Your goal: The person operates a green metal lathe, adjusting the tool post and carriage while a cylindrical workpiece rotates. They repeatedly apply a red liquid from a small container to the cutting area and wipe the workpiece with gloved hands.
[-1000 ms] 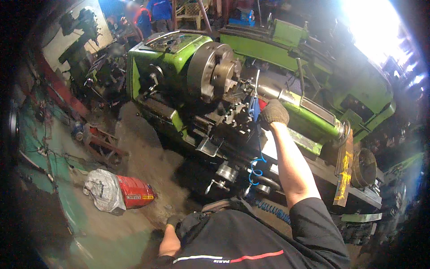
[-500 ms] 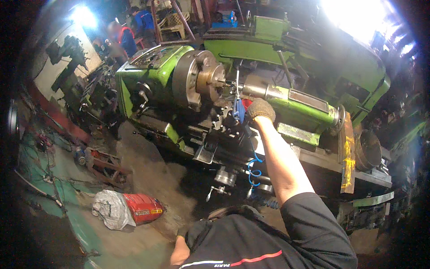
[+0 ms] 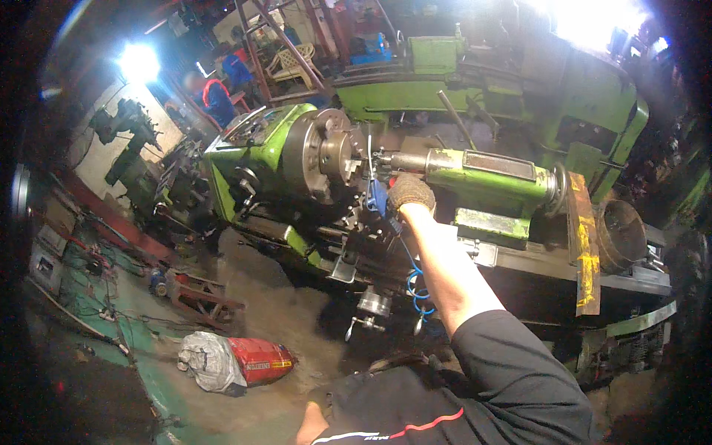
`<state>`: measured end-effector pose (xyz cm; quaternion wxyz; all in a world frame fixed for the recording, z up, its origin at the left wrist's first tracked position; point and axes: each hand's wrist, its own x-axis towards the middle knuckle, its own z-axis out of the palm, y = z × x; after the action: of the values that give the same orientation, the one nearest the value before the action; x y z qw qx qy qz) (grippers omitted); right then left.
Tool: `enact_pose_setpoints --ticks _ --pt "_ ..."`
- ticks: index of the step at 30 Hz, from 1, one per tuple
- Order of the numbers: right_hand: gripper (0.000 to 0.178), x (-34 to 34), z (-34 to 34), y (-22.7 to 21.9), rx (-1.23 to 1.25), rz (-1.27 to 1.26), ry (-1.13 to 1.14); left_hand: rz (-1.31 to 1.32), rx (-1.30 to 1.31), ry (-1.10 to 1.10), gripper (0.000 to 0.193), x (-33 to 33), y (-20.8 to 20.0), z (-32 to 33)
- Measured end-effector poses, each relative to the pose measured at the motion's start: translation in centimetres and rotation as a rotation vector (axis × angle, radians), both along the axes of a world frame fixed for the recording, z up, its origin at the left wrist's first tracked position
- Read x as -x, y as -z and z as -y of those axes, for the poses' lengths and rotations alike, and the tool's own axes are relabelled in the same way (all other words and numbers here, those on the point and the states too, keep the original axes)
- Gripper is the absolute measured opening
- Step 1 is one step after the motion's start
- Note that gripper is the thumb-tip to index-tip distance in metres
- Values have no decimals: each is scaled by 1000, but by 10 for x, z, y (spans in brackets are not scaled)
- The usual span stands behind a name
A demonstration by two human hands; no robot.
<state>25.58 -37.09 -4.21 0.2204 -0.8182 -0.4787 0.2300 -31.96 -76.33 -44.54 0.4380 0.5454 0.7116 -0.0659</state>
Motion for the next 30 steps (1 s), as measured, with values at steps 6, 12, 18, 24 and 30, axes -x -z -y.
enact_pose_setpoints --ticks 6,12,18,24,30 --pt "38 -15 -9 9 25 185 -88 -70 16 60 39 -19 -10 27" --pt "40 -20 -5 4 -12 155 -96 -78 131 -116 43 -35 -26 67" --pt "38 5 7 -11 -64 182 -53 -74 169 -160 46 -25 -21 93" --pt "35 3 8 -10 -62 262 8 -23 106 -130 50 -5 8 30" --pt "36 2 4 -6 -5 366 86 65 -28 -137 54 14 38 -73"
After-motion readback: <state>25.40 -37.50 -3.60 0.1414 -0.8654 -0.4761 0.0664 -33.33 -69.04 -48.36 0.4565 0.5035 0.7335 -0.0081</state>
